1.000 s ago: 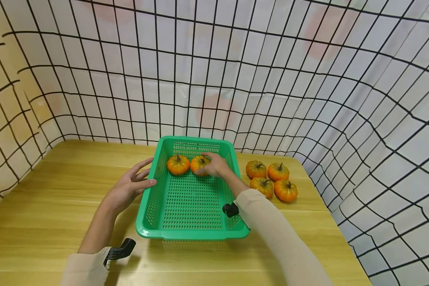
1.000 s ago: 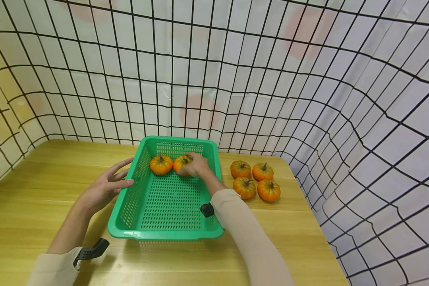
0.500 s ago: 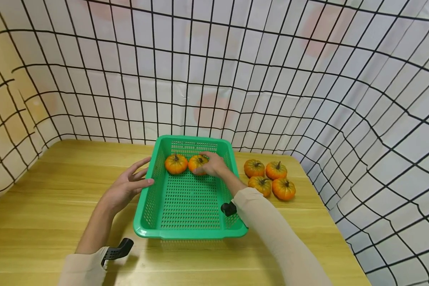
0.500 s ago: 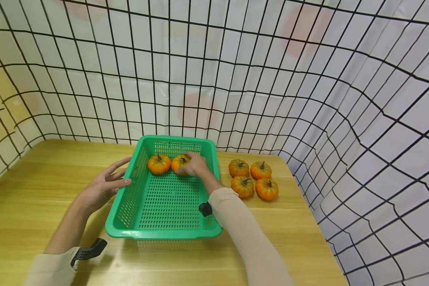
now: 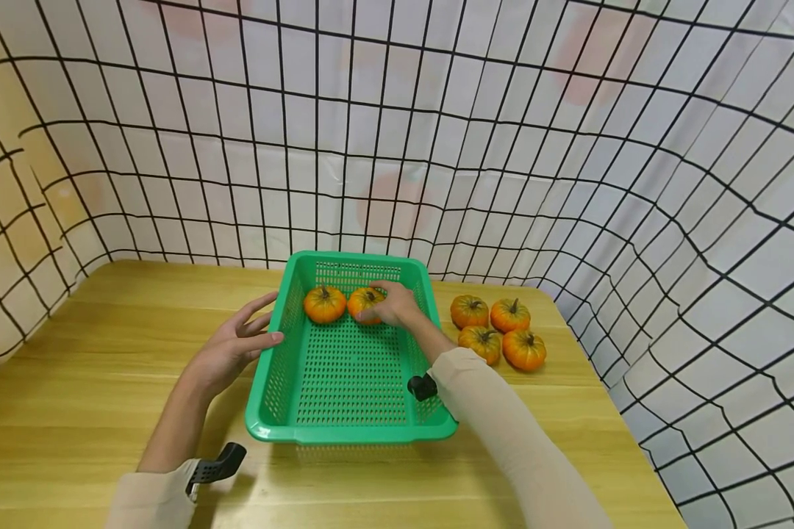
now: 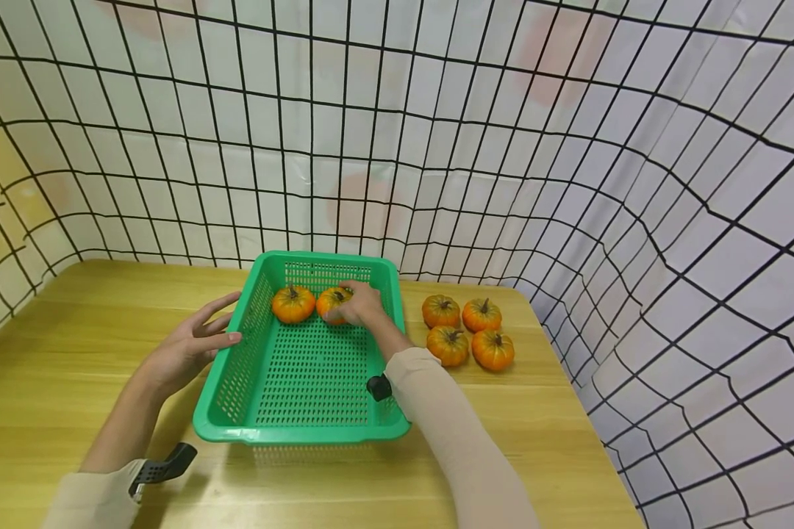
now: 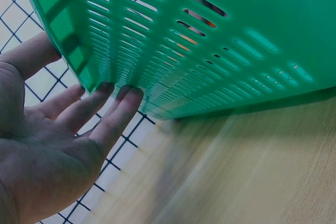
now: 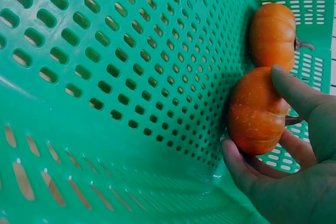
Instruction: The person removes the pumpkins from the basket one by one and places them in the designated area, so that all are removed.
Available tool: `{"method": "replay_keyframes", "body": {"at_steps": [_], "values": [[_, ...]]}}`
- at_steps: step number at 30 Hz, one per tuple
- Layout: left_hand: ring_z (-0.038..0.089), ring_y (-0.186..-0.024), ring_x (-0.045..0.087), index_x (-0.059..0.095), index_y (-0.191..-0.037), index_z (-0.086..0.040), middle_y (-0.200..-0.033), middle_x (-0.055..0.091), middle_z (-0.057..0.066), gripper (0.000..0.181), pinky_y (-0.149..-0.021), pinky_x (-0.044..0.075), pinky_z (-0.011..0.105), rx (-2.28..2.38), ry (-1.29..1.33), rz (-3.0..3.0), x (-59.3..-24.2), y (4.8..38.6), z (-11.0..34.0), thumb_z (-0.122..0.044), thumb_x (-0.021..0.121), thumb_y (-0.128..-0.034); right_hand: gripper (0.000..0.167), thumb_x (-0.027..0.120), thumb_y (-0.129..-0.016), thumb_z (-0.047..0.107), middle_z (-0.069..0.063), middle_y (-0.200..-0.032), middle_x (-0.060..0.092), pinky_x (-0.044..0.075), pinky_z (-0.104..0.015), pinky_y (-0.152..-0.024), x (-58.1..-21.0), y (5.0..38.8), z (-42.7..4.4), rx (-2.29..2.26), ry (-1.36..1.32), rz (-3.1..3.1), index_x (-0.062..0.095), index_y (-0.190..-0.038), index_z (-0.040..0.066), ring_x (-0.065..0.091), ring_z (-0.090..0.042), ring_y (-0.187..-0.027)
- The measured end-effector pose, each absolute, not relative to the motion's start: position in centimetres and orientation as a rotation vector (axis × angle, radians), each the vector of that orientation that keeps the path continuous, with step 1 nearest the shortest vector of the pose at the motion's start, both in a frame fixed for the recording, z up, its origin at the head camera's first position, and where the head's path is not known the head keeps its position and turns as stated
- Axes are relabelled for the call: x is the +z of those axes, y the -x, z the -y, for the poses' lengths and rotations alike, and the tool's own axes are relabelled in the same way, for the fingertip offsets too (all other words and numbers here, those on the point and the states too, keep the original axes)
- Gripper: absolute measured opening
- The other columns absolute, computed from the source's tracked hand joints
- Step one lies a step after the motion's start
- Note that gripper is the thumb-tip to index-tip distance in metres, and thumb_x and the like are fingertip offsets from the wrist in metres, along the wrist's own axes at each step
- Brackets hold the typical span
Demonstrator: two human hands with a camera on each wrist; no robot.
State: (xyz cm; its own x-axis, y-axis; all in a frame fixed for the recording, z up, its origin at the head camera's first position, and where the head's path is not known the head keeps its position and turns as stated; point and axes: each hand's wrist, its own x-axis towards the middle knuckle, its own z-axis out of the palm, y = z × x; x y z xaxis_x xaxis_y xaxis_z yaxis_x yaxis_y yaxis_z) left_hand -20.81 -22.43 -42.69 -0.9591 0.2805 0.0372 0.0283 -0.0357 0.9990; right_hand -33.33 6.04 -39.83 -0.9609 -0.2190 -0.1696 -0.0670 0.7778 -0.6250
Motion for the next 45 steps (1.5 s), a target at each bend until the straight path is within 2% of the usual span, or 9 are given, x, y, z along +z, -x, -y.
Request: {"method": "replay_keyframes", "body": {"at_steps": [3,10,16,24,30,45], "values": [[0.026,-0.138,0.045,0.018,-0.164,-0.023,-0.166,0.026,0.018,0.082,-0.099,0.049,0.028,2.114,-0.335,-2.049,-42.7,20.8,22.4,-0.011,0.066,-0.0981,0.077,0.085,-0.083,0.034,-0.013,-0.163,0.036,0.032,-0.059,-0.117,-39.8,33.4,-6.1,-0.941,0.221,-2.746,0.05,-0.151,0.023,0.028,-0.042,-0.15],[0.016,-0.128,0.057,0.019,-0.163,-0.022,-0.165,0.027,0.019,0.081,-0.098,0.05,0.029,2.113,-0.348,-2.055,-42.7,20.9,22.4,-0.011,0.066,-0.0982,0.074,0.086,-0.082,0.034,-0.011,-0.162,0.038,0.03,-0.061,-0.118,-39.5,33.3,-6.0,-0.957,0.206,-2.782,0.053,-0.148,0.023,0.027,-0.044,-0.15],[0.018,-0.13,0.054,0.019,-0.163,-0.023,-0.166,0.027,0.019,0.08,-0.098,0.05,0.029,2.11,-0.345,-2.057,-42.7,20.8,22.5,-0.011,0.065,-0.0984,0.074,0.086,-0.082,0.035,-0.01,-0.16,0.042,0.037,-0.058,-0.115,-39.4,33.2,-5.8,-0.973,0.21,-2.811,0.053,-0.147,0.023,0.032,-0.042,-0.147],[0.018,-0.127,0.059,0.019,-0.163,-0.022,-0.166,0.026,0.019,0.081,-0.099,0.049,0.031,2.106,-0.35,-2.056,-42.6,20.8,22.4,-0.012,0.066,-0.0982,0.074,0.086,-0.081,0.038,-0.01,-0.157,0.044,0.039,-0.057,-0.113,-39.2,33.0,-5.8,-0.98,0.186,-2.843,0.054,-0.146,0.023,0.034,-0.041,-0.146],[0.019,-0.129,0.056,0.019,-0.163,-0.022,-0.166,0.026,0.02,0.08,-0.097,0.05,0.027,2.115,-0.361,-2.041,-42.7,20.8,22.5,-0.011,0.065,-0.0985,0.075,0.087,-0.08,0.038,-0.01,-0.156,0.046,0.039,-0.055,-0.114,-38.0,32.6,-5.5,-0.978,0.205,-2.877,0.054,-0.146,0.023,0.037,-0.04,-0.145],[0.015,-0.127,0.057,0.02,-0.163,-0.02,-0.165,0.027,0.023,0.079,-0.097,0.053,0.029,2.14,-0.38,-2.021,-42.6,20.7,22.4,-0.009,0.064,-0.0983,0.08,0.088,-0.079,0.039,-0.01,-0.152,0.05,0.048,-0.051,-0.106,-34.7,30.9,-5.8,-1.075,0.297,-2.844,0.051,-0.148,0.024,0.048,-0.035,-0.137]]}}
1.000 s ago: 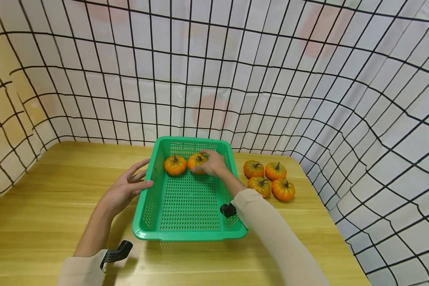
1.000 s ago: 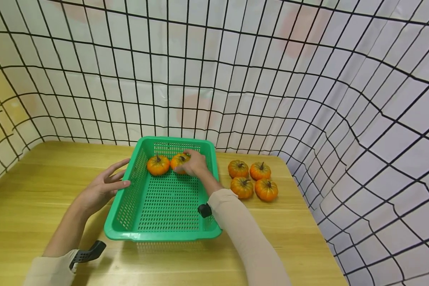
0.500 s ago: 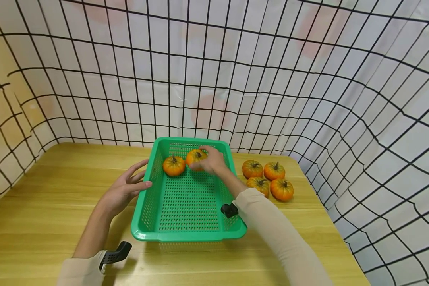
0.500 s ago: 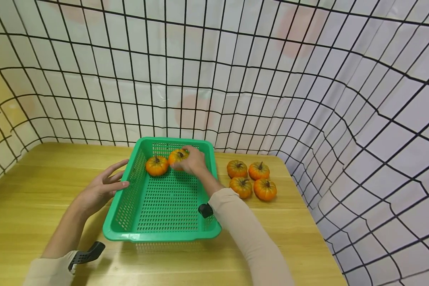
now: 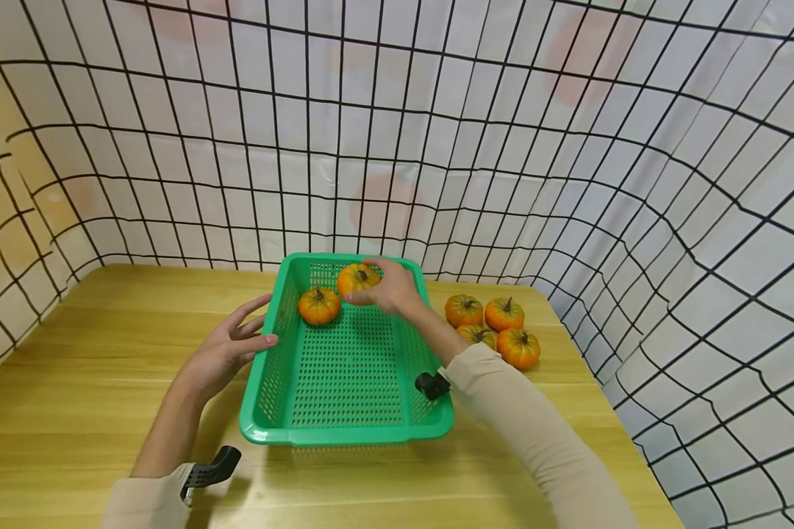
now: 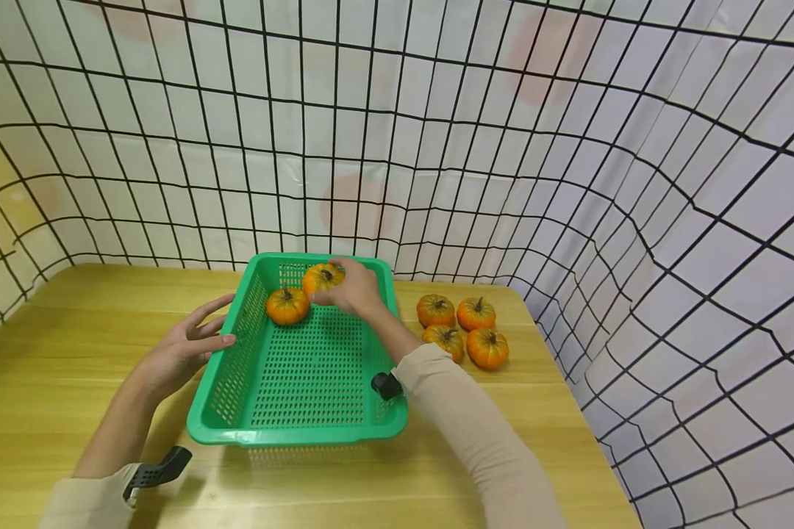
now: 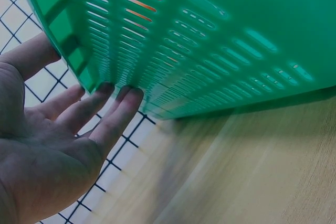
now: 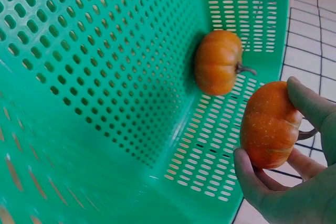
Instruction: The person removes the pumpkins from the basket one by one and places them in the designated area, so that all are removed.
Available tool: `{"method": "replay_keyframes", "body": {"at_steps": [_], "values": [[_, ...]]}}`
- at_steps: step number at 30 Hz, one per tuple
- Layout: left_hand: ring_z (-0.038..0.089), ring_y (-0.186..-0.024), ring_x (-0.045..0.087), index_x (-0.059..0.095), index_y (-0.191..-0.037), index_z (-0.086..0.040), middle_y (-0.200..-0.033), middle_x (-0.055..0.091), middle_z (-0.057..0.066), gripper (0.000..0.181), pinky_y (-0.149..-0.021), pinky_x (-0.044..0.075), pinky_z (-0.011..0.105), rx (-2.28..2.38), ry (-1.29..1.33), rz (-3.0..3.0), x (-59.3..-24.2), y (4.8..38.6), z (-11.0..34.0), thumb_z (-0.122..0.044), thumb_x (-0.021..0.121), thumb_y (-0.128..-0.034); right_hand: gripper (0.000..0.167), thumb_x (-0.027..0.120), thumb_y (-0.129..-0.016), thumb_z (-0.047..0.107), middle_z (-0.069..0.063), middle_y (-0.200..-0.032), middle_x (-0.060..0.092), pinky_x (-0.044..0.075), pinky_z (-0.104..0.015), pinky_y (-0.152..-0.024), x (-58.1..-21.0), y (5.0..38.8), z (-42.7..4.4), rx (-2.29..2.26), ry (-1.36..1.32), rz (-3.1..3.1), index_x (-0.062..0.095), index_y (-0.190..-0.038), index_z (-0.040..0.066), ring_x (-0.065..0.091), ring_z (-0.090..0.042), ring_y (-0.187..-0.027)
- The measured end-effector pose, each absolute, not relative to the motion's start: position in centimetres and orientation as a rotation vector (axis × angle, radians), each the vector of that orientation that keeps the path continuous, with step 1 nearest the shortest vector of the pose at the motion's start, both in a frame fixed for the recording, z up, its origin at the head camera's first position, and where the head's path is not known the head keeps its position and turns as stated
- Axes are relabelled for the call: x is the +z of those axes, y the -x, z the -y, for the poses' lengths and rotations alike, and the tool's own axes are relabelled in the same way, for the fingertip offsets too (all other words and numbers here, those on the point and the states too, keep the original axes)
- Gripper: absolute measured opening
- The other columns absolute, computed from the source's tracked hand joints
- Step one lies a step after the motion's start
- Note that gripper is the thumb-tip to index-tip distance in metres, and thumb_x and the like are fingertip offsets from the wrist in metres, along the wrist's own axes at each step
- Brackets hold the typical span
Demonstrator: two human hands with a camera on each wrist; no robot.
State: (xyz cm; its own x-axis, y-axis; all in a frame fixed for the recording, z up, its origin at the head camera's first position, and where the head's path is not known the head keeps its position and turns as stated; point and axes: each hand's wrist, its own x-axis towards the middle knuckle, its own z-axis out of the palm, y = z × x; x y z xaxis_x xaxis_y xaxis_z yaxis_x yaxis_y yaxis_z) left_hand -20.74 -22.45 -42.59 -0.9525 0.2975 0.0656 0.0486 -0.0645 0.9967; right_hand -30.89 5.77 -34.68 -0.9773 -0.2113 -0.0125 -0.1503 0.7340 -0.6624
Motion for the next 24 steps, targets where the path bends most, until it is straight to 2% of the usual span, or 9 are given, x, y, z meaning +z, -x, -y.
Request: {"method": "replay_keyframes", "body": {"at_steps": [5,14,21,24], "values": [[0.015,-0.128,0.056,0.02,-0.163,-0.02,-0.164,0.028,0.022,0.079,-0.097,0.053,0.03,2.144,-0.376,-2.018,-42.6,20.7,22.5,-0.009,0.064,-0.0981,0.081,0.089,-0.078,0.038,-0.01,-0.148,0.053,0.05,-0.048,-0.104,-33.5,30.6,-5.9,-1.085,0.333,-2.859,0.051,-0.149,0.023,0.052,-0.033,-0.132],[0.016,-0.129,0.056,0.02,-0.163,-0.021,-0.165,0.027,0.022,0.08,-0.097,0.052,0.03,2.147,-0.369,-2.01,-42.6,20.9,22.5,-0.008,0.065,-0.0979,0.08,0.086,-0.081,0.04,-0.011,-0.155,0.047,0.046,-0.051,-0.109,-31.9,29.9,-7.1,-1.076,0.382,-2.856,0.049,-0.15,0.024,0.046,-0.034,-0.139],[0.017,-0.128,0.056,0.02,-0.163,-0.021,-0.164,0.028,0.022,0.08,-0.097,0.052,0.03,2.141,-0.371,-2.019,-42.7,20.9,22.5,-0.008,0.065,-0.0978,0.08,0.087,-0.08,0.039,-0.011,-0.131,0.062,0.056,-0.042,-0.088,-31.1,29.3,-8.2,-1.059,0.437,-2.889,0.049,-0.149,0.025,0.062,-0.028,-0.109],[0.018,-0.129,0.055,0.02,-0.163,-0.021,-0.164,0.028,0.022,0.08,-0.097,0.052,0.03,2.141,-0.37,-2.02,-42.7,20.9,22.5,-0.009,0.065,-0.0976,0.079,0.087,-0.08,0.039,-0.012,-0.126,0.063,0.056,-0.04,-0.085,-30.9,29.1,-8.9,-1.026,0.47,-2.925,0.05,-0.149,0.023,0.062,-0.027,-0.105]]}}
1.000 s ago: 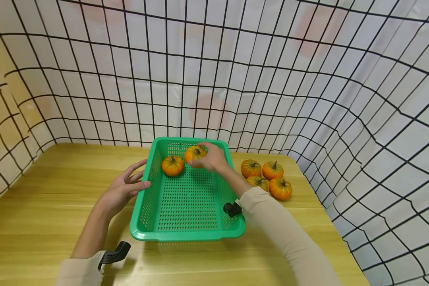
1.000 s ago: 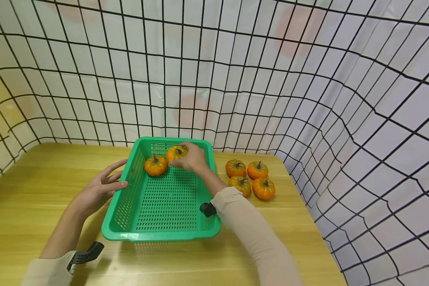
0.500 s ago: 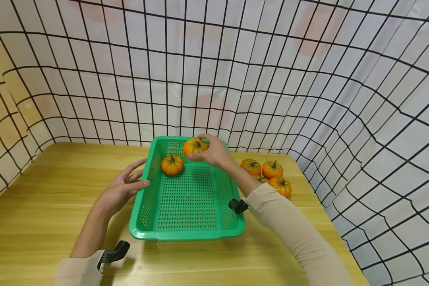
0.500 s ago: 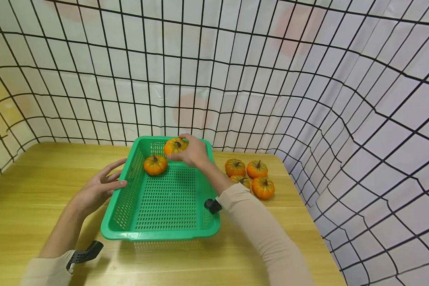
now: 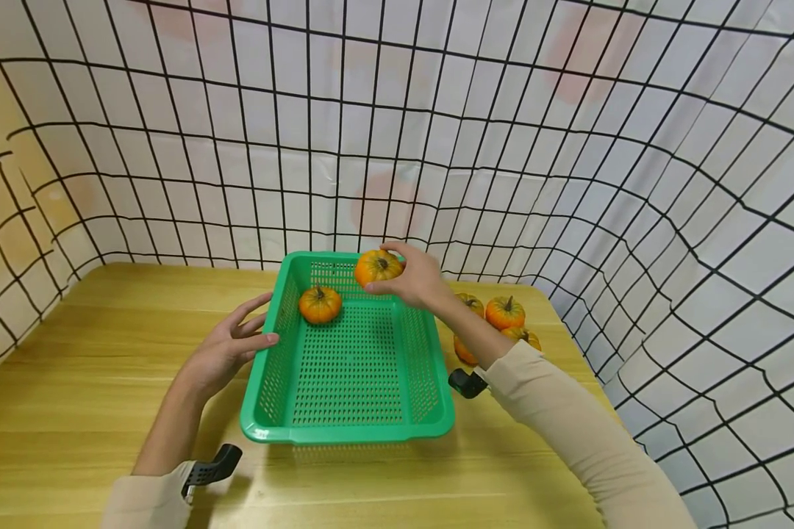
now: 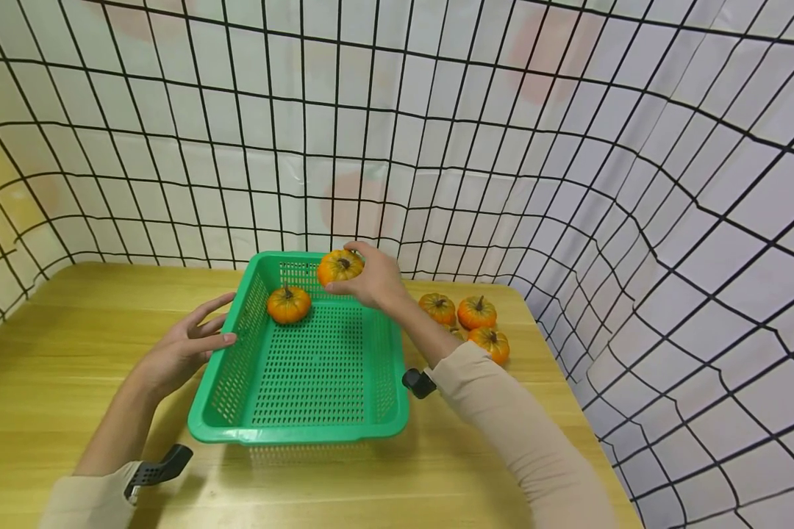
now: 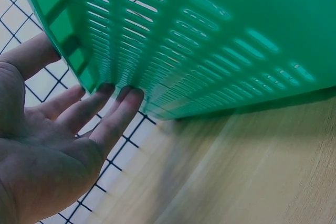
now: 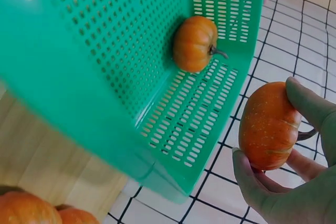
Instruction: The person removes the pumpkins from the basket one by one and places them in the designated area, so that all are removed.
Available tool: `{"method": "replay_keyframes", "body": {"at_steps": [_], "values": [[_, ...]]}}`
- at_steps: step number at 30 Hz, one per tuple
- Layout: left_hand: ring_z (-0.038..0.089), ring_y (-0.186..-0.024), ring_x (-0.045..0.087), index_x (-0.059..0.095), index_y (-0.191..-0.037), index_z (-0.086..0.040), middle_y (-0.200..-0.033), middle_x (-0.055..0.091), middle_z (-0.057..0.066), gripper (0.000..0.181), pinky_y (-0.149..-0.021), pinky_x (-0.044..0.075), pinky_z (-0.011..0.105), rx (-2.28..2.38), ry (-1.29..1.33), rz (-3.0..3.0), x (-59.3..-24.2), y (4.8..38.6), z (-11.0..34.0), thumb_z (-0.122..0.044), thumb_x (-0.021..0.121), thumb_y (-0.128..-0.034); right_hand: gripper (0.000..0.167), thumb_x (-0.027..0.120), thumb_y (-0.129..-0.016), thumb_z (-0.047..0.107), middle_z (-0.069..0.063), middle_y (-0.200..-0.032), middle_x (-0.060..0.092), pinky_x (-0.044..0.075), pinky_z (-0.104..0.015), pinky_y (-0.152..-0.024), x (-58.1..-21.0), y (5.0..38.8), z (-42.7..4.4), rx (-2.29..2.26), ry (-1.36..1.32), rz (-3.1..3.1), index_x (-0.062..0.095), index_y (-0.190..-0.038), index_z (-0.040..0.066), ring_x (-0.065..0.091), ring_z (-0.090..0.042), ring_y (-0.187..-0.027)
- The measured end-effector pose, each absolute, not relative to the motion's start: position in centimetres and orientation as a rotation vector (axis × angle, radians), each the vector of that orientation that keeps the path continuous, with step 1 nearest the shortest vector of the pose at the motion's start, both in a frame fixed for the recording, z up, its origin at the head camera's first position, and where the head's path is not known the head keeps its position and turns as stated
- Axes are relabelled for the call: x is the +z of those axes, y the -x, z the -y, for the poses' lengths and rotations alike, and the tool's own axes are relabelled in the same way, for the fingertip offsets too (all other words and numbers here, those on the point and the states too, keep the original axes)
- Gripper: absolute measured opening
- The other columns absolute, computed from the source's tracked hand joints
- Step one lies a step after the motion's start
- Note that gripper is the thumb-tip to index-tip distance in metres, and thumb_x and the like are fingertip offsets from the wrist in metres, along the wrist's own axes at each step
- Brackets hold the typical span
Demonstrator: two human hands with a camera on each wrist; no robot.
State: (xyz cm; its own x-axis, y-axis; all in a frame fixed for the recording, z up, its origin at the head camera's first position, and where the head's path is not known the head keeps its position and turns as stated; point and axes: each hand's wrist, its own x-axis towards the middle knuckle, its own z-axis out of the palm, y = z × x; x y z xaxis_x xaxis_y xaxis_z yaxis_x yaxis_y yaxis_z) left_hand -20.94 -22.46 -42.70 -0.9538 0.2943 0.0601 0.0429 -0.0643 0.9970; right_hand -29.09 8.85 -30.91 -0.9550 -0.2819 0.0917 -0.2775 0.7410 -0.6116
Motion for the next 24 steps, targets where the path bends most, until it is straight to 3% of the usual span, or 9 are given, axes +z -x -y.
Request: {"method": "replay_keyframes", "body": {"at_steps": [10,17,24], "values": [[0.018,-0.132,0.052,0.019,-0.163,-0.021,-0.165,0.027,0.021,0.081,-0.098,0.051,0.028,2.145,-0.357,-2.01,-42.6,20.9,22.5,-0.009,0.065,-0.0975,0.08,0.086,-0.08,0.044,-0.015,-0.142,0.057,0.053,-0.051,-0.095,-30.7,28.1,-11.4,-0.94,0.49,-2.962,0.049,-0.149,0.027,0.054,-0.034,-0.128],[0.016,-0.131,0.052,0.02,-0.163,-0.021,-0.165,0.027,0.021,0.081,-0.098,0.051,0.028,2.144,-0.349,-2.015,-42.7,20.9,22.5,-0.009,0.066,-0.0974,0.08,0.086,-0.08,0.042,-0.02,-0.14,0.058,0.052,-0.054,-0.097,-30.7,27.4,-13.3,-0.948,0.509,-2.968,0.049,-0.149,0.026,0.055,-0.038,-0.128],[0.016,-0.128,0.055,0.02,-0.163,-0.02,-0.164,0.029,0.022,0.08,-0.097,0.053,0.03,2.138,-0.36,-2.024,-42.7,21.0,22.5,-0.009,0.065,-0.0977,0.08,0.085,-0.082,0.041,-0.017,-0.146,0.055,0.05,-0.056,-0.1,-30.9,26.9,-15.4,-0.921,0.47,-2.983,0.048,-0.15,0.024,0.053,-0.038,-0.132]]}}
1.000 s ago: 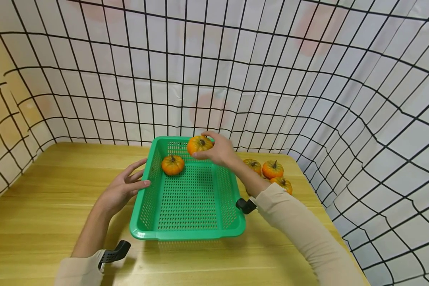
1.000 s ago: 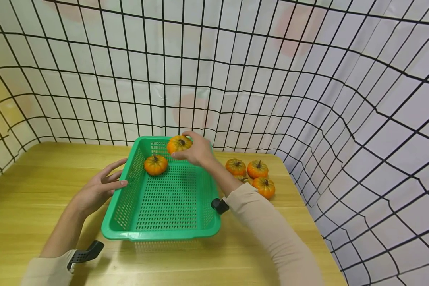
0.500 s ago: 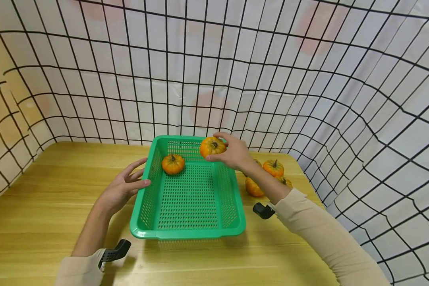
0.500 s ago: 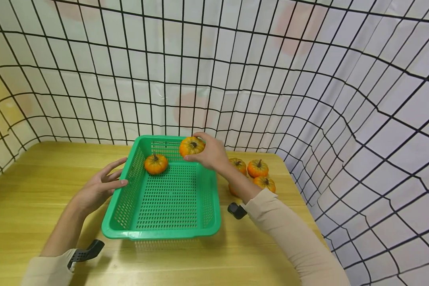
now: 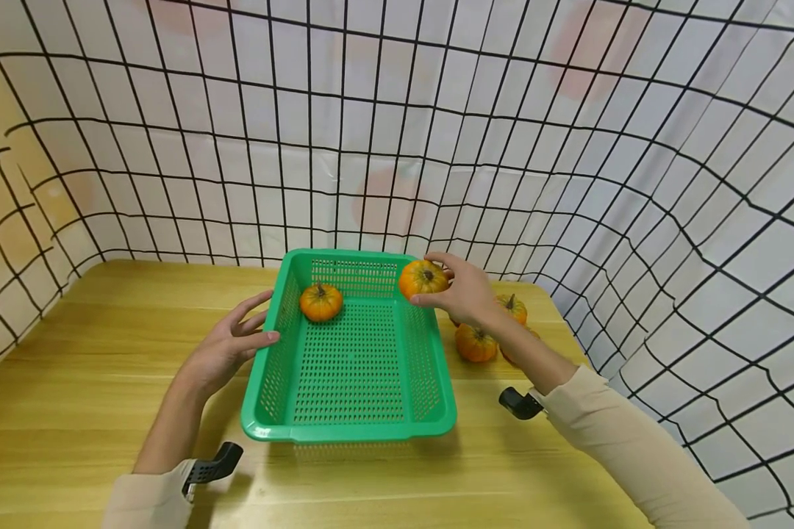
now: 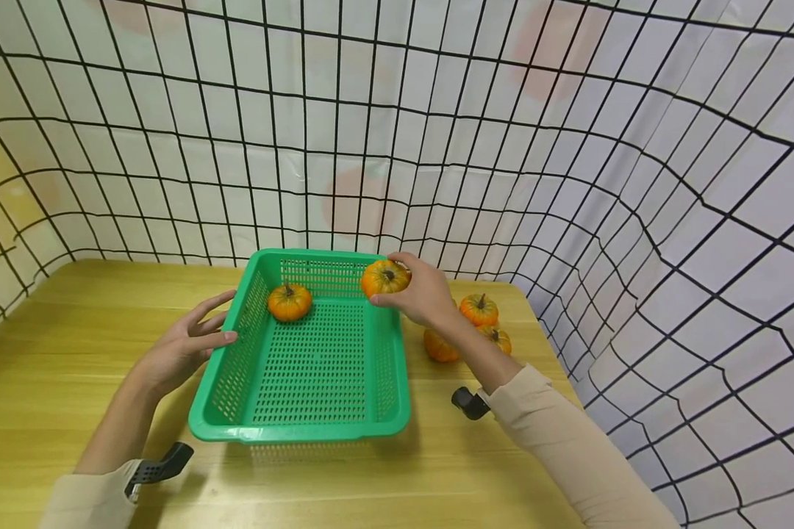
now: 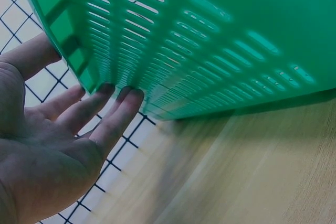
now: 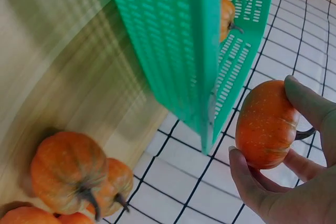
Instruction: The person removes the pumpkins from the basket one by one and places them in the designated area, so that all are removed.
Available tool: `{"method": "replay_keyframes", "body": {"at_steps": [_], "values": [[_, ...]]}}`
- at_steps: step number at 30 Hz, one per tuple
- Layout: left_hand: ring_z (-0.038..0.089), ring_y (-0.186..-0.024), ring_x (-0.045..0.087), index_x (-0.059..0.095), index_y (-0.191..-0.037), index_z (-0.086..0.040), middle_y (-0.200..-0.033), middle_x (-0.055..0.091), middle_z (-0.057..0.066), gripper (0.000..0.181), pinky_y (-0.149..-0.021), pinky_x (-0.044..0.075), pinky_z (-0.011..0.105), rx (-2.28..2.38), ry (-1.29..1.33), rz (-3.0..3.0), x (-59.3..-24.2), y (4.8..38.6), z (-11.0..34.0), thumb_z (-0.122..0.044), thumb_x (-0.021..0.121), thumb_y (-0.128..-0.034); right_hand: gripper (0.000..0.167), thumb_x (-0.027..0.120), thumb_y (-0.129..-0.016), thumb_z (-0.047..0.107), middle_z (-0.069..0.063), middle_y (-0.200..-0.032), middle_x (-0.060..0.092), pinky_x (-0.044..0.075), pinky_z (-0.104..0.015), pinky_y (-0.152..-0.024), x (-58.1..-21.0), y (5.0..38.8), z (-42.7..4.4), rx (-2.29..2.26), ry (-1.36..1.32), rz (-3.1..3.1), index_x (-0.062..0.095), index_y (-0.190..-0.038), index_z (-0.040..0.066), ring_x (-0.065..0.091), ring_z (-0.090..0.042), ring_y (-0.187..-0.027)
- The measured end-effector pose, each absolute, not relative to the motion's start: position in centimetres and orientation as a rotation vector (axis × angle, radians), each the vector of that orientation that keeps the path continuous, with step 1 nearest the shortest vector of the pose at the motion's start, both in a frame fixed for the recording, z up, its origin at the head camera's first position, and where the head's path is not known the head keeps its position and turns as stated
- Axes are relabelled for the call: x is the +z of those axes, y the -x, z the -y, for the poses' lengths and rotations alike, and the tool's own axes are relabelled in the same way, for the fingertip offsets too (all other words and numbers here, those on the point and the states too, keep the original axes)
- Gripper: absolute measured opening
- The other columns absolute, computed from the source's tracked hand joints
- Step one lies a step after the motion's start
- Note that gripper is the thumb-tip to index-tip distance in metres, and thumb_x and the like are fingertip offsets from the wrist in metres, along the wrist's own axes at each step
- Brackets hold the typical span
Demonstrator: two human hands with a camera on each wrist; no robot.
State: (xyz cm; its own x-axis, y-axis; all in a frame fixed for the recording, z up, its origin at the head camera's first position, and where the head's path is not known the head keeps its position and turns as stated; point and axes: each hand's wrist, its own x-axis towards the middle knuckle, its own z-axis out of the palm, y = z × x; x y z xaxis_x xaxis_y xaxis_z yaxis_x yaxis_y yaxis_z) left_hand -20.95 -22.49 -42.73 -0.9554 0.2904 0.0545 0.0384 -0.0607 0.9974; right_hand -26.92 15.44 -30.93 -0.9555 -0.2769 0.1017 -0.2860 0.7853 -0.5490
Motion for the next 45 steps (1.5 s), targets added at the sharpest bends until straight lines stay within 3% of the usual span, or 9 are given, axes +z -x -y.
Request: {"method": "replay_keyframes", "body": {"at_steps": [16,28,39,45], "values": [[0.017,-0.129,0.056,0.019,-0.163,-0.02,-0.165,0.027,0.023,0.081,-0.096,0.053,0.03,2.143,-0.362,-2.013,-42.6,21.0,22.5,-0.007,0.064,-0.0975,0.088,0.081,-0.085,0.044,-0.019,-0.157,0.042,0.047,-0.061,-0.102,-31.8,25.9,-19.7,0.82,-0.401,3.035,0.038,-0.157,0.019,0.051,-0.043,-0.133],[0.021,-0.132,0.053,0.019,-0.163,-0.02,-0.165,0.028,0.021,0.082,-0.097,0.053,0.029,2.142,-0.344,-2.024,-42.6,21.0,22.4,-0.008,0.066,-0.0967,0.087,0.083,-0.082,0.042,-0.017,-0.158,0.041,0.048,-0.059,-0.1,-33.0,25.4,-21.9,0.811,-0.413,3.076,0.042,-0.155,0.017,0.053,-0.044,-0.127],[0.023,-0.129,0.058,0.02,-0.163,-0.02,-0.164,0.028,0.022,0.081,-0.097,0.053,0.029,2.146,-0.352,-2.02,-42.7,21.1,22.6,-0.007,0.066,-0.0966,0.087,0.083,-0.081,0.048,-0.028,-0.152,0.045,0.041,-0.066,-0.105,-33.9,24.3,-23.7,0.718,-0.458,3.195,0.046,-0.151,0.011,0.048,-0.051,-0.132],[0.023,-0.129,0.059,0.02,-0.163,-0.02,-0.165,0.028,0.022,0.082,-0.097,0.052,0.028,2.15,-0.348,-2.01,-42.8,21.0,22.6,-0.007,0.066,-0.0967,0.085,0.085,-0.079,0.047,-0.026,-0.15,0.048,0.045,-0.063,-0.101,-34.5,23.7,-24.7,0.74,-0.497,3.22,0.049,-0.148,0.013,0.052,-0.048,-0.128]]}}
